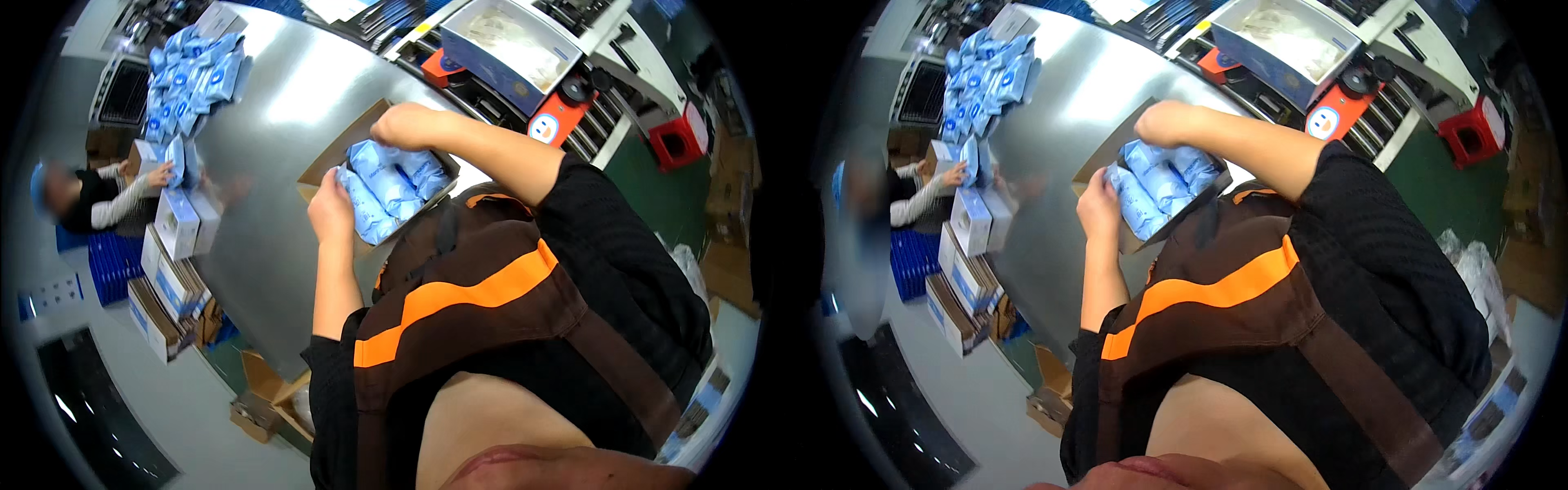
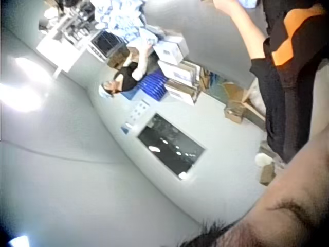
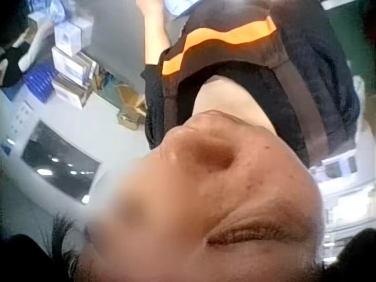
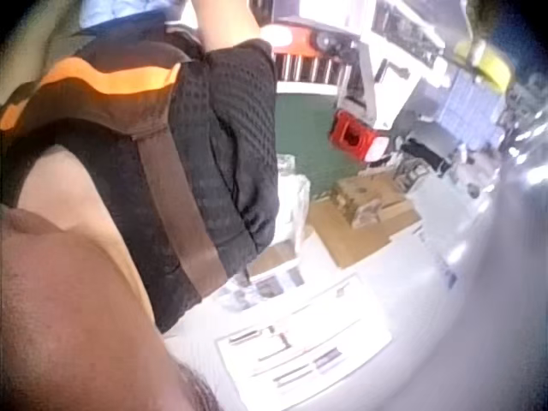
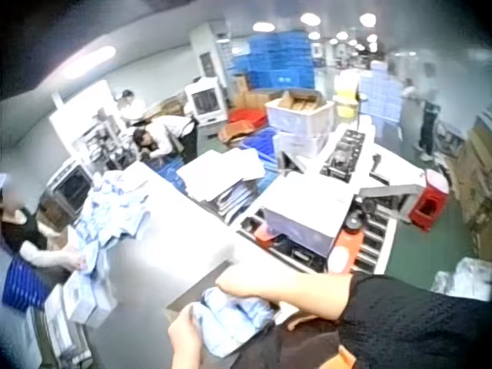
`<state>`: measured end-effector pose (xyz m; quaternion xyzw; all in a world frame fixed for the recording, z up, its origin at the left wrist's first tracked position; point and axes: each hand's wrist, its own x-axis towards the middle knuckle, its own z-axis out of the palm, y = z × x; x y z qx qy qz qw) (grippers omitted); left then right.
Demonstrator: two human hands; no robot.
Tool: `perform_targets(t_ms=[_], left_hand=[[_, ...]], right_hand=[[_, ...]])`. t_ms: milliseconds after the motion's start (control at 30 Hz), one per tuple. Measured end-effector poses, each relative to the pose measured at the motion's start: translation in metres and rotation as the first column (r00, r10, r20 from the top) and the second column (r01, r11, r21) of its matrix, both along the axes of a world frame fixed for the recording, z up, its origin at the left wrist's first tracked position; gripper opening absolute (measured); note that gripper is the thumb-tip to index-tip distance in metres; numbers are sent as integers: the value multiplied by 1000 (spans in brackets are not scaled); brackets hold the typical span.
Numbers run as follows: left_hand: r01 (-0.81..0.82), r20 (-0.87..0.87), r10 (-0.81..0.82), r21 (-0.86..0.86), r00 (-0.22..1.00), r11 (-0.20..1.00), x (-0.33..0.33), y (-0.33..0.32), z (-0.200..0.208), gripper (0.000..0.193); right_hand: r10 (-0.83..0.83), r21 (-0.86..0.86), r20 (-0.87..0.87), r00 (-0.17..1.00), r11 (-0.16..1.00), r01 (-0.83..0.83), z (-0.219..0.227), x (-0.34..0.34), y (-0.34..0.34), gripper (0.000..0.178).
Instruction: The person packs blue-wrapped items into cardboard boxes on a metal table. They place the items inside, add a white paper sheet, and close the box flaps. The person repeats this process for multiple boxes.
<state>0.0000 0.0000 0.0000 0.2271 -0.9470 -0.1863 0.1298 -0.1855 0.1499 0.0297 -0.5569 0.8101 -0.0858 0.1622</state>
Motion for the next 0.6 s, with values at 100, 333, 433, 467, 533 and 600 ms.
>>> perform_targets(t_ms=[100, 333, 433, 467, 533, 600], left_hand=[[110, 33, -106, -129, 994, 986, -1, -18, -8, 28], [298, 217, -322, 133, 922, 945, 44, 21, -6, 54], [-46, 28, 48, -97, 998, 994, 71, 16, 15, 82], [-200, -66, 191, -186, 979, 962, 70, 14, 19, 92], [-208, 192, 143, 381, 971, 901, 67, 17, 25, 105], [-201, 348, -21, 589, 937, 783, 64, 21, 21, 117]], right_hand=[[191, 152, 2, 982, 970, -189, -17, 16, -54, 16], [39, 3, -101, 994, 999, -39, -46, 8, -18, 35], [-381, -94, 137, 914, 914, 395, 23, -8, 18, 37], [-442, 10, 161, 882, 895, 446, 20, -21, 32, 41], [-383, 107, 396, 834, 922, 373, -6, -31, 46, 48], [-182, 48, 516, 837, 982, 184, -45, -5, 26, 51]])
